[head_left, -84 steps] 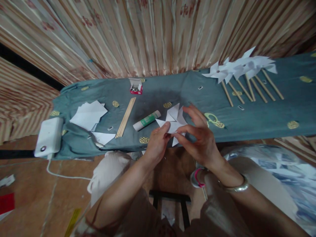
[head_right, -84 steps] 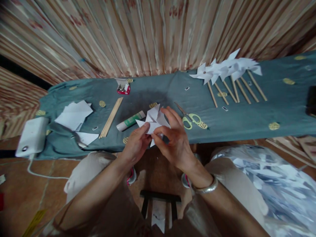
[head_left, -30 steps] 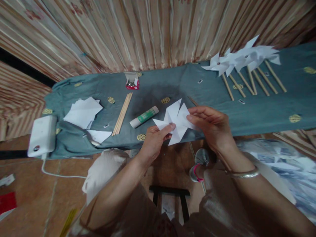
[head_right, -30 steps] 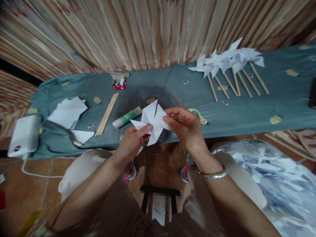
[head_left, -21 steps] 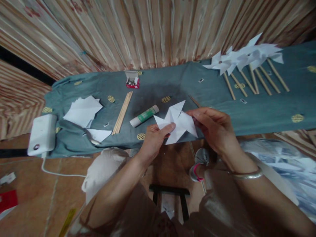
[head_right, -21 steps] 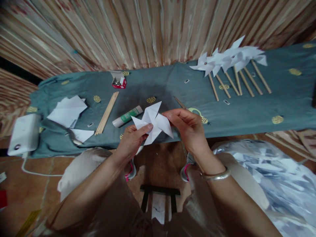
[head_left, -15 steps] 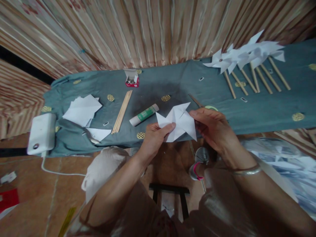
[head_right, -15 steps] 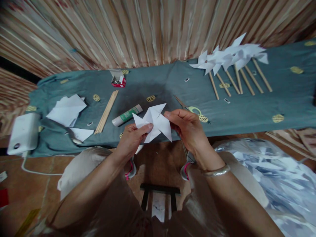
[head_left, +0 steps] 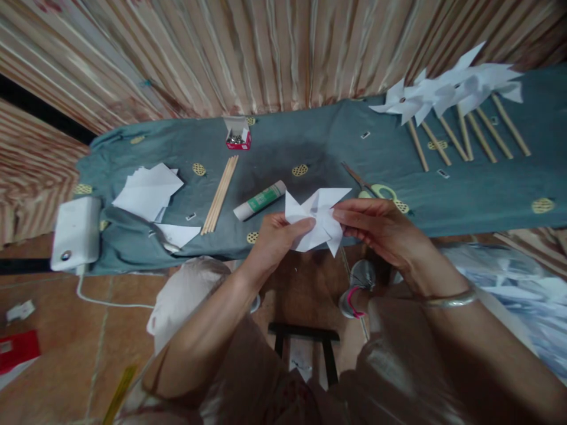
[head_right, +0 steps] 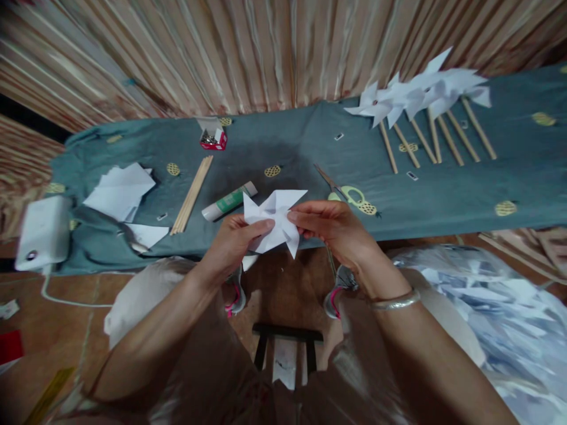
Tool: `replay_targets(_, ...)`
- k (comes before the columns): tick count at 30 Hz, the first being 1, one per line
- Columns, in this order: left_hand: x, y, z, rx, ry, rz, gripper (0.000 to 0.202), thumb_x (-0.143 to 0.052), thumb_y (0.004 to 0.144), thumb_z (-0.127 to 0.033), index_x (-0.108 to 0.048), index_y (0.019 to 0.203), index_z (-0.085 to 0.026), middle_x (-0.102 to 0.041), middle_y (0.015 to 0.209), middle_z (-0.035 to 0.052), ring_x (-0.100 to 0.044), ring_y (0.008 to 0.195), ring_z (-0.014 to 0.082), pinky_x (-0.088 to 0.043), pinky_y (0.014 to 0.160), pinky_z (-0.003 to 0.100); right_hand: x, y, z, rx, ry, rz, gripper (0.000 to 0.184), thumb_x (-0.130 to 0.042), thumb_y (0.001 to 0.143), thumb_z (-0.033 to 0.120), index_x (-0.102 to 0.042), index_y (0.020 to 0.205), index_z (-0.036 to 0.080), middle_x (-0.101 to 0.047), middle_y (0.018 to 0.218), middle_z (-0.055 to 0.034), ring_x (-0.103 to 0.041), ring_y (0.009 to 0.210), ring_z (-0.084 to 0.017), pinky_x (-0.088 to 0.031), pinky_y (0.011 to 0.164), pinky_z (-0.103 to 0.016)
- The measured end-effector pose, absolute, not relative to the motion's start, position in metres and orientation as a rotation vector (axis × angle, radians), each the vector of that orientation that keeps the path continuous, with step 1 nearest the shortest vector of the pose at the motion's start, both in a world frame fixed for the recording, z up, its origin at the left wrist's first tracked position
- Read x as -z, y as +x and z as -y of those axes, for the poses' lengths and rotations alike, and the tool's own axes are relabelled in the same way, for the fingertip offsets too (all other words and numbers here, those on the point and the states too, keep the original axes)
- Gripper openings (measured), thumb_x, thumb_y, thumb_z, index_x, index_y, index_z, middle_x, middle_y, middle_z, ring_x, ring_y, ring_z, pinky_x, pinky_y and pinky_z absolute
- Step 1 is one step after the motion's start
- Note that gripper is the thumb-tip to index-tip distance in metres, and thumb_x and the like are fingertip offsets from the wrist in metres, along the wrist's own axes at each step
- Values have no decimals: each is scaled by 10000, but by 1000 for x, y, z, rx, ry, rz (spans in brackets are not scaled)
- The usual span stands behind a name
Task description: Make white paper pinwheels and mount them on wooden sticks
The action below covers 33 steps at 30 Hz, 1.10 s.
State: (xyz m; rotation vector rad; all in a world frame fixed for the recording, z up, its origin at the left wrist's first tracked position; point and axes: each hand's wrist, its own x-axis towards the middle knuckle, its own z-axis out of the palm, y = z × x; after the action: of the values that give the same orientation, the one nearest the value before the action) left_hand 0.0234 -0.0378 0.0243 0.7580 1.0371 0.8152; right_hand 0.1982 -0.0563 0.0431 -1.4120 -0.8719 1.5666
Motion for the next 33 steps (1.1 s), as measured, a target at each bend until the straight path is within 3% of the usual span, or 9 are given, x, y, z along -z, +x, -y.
replay_targets(17, -23, 18, 37, -762, 839, -1063, 209, -820, 535, -305, -734, 618, -133, -673, 605, 20, -535, 515, 105, -382, 496, 216, -42, 203, 57, -1471, -1433, 1105, 224, -848, 567, 386, -738, 666, 217, -648, 582, 14, -515, 513, -87, -407, 473, -227)
replay_targets(25, -23, 15, 38, -710, 879, -1020, 200, -818, 560, -309, -728, 601, -135, -648, 572, 11, -505, 484, 87, -355, 475, 203, -40, 207, 56, -1563, -1438, 1066, 238, -881, 506, 349, -746, 654, 220, -727, 670, -15, -619, 583, -125, -496, 536, -256)
replay_targets(33, -29, 12, 40, -650, 842, -987, 220, -832, 557, -314, -742, 645, -134, -684, 631, 29, -559, 527, 108, -400, 494, 209, -43, 209, 56, -1651, -1374, 1092, 264, -874, 523, 378, -753, 672, 197, -719, 648, -11, -605, 539, -106, -478, 497, -239)
